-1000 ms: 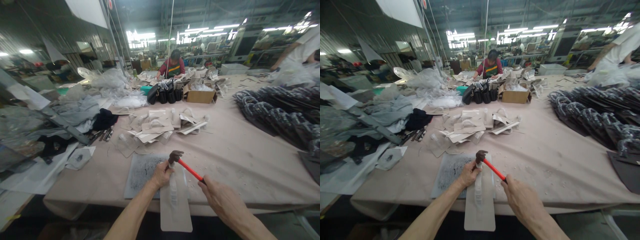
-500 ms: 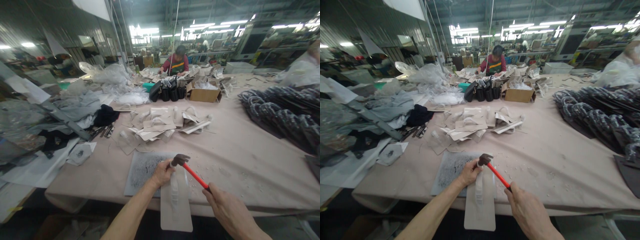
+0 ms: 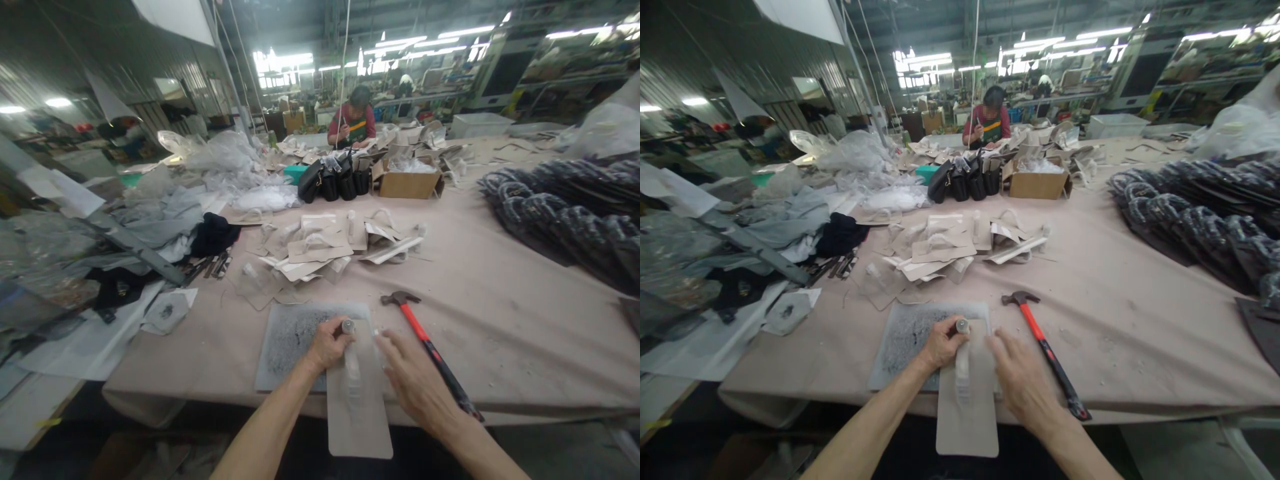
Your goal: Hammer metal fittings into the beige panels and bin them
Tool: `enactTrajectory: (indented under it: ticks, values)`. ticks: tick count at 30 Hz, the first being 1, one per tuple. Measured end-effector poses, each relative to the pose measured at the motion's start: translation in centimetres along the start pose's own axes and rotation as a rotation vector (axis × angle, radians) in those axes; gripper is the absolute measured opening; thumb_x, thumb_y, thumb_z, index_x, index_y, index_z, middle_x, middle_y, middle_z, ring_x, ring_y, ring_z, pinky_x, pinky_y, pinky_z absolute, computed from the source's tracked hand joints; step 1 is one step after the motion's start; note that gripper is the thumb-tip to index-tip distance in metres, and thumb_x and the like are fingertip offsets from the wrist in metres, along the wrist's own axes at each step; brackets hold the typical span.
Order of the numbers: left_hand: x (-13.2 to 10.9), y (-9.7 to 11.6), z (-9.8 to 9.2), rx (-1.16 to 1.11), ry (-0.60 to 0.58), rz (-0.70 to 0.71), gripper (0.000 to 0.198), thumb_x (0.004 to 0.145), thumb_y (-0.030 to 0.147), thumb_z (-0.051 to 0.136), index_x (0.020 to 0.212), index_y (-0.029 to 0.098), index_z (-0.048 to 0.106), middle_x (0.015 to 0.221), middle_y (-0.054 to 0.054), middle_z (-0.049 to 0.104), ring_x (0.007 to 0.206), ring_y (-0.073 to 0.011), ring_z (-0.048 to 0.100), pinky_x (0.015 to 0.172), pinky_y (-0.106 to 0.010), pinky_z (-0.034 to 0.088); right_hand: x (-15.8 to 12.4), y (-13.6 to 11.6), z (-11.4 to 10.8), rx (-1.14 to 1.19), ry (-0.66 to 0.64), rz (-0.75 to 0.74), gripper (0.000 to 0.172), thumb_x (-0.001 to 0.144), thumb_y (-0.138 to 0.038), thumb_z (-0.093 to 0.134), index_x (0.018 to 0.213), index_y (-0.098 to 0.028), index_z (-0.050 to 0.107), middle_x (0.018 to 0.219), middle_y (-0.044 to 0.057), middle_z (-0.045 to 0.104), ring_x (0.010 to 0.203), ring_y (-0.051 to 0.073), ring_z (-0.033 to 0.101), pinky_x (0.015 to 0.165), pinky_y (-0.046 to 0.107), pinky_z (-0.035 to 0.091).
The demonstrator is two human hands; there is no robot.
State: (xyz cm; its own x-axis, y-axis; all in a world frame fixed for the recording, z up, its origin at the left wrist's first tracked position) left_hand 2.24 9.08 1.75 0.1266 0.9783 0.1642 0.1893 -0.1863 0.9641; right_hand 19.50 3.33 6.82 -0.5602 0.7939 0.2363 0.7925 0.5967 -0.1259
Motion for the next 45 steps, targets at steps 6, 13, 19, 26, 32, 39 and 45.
enactTrajectory:
  ticks: [6, 13, 19, 26, 32, 39, 45]
  values:
    - [0.5, -1.3, -0.1, -0.144, 0.091, -0.114, 0.022, 0.067, 0.025, 0.073, 0.086, 0.016, 0.067, 0.076, 0.001, 0.066, 0.071, -0.0151, 0.06, 0.07, -0.025, 0.049, 1.8, -8.1, 1.7, -0.013, -0.191, -0.179, 0.058, 0.071, -0.003, 0.053, 0.126, -0.023, 0.053, 0.139, 0.012, 0.05, 0.095, 0.023, 0.055, 0.082, 0.037, 0.042]
    - [2.0, 1.6, -5.0, -0.324, 0.428, -0.09, 0.026, 0.071, 0.033, 0.076, 0.087, 0.015, 0.067, 0.078, -0.003, 0.071, 0.071, -0.0158, 0.066, 0.071, -0.025, 0.053, 3.8, -6.3, 0.6, -0.138, -0.156, 0.028, 0.018, 0.076, -0.008, 0.053, 0.09, -0.017, 0.058, 0.099, 0.013, 0.063, 0.083, 0.025, 0.058, 0.076, 0.038, 0.038]
    - [2.3, 9.9, -9.1, -0.253, 0.465, 0.167, 0.027, 0.074, 0.03, 0.078, 0.093, 0.015, 0.068, 0.088, -0.006, 0.075, 0.083, -0.0191, 0.071, 0.08, -0.029, 0.056, 4.2, -3.3, -0.6, -0.134, -0.228, 0.355, 0.018, 0.081, -0.006, 0.047, 0.092, -0.016, 0.057, 0.086, 0.012, 0.067, 0.078, 0.026, 0.067, 0.068, 0.034, 0.039]
    - [0.3, 5.3, -5.4, -0.239, 0.328, 0.028, 0.023, 0.075, 0.029, 0.076, 0.091, 0.015, 0.067, 0.084, -0.005, 0.073, 0.078, -0.0175, 0.069, 0.074, -0.027, 0.055, 3.6, -3.1, 1.3, 0.132, -0.253, 0.572, 0.027, 0.094, -0.03, 0.049, 0.117, -0.017, 0.053, 0.092, 0.01, 0.072, 0.086, 0.029, 0.07, 0.066, 0.034, 0.044]
    - [1.1, 0.3, -2.8, -0.261, 0.25, -0.119, 0.028, 0.073, 0.034, 0.074, 0.093, 0.015, 0.065, 0.085, -0.006, 0.074, 0.075, -0.018, 0.068, 0.068, -0.025, 0.052, 2.9, -4.5, 3.0, 0.238, -0.276, 0.601, 0.037, 0.098, -0.039, 0.046, 0.125, -0.016, 0.054, 0.095, 0.013, 0.072, 0.09, 0.032, 0.07, 0.072, 0.038, 0.047]
    - [1.9, -1.4, -0.8, -0.271, 0.152, -0.111, 0.031, 0.077, 0.04, 0.072, 0.094, 0.014, 0.066, 0.089, -0.007, 0.073, 0.079, -0.0179, 0.067, 0.072, -0.025, 0.052, 1.8, -2.2, 3.1, 0.409, -0.107, 0.59, 0.049, 0.099, -0.05, 0.039, 0.132, -0.016, 0.05, 0.106, 0.011, 0.069, 0.094, 0.026, 0.068, 0.077, 0.035, 0.048]
    - [1.6, -1.7, -0.6, -0.226, 0.138, -0.118, 0.028, 0.079, 0.037, 0.07, 0.096, 0.014, 0.066, 0.089, -0.007, 0.073, 0.079, -0.0177, 0.067, 0.071, -0.025, 0.051, -2.0, 6.9, 1.0, -0.109, 0.035, 0.696, 0.035, 0.095, -0.038, 0.048, 0.117, -0.012, 0.057, 0.106, 0.016, 0.062, 0.096, 0.029, 0.061, 0.078, 0.036, 0.046]
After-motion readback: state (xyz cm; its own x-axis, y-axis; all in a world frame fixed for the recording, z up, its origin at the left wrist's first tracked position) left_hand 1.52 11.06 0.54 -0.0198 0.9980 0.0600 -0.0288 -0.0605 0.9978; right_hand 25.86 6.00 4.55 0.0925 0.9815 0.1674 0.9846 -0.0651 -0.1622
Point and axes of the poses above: each hand's wrist, its own x-axis towards the middle knuckle, its own z-axis out of the palm, y = z × x, the point moved 8 cm from there along x, towards the middle knuckle
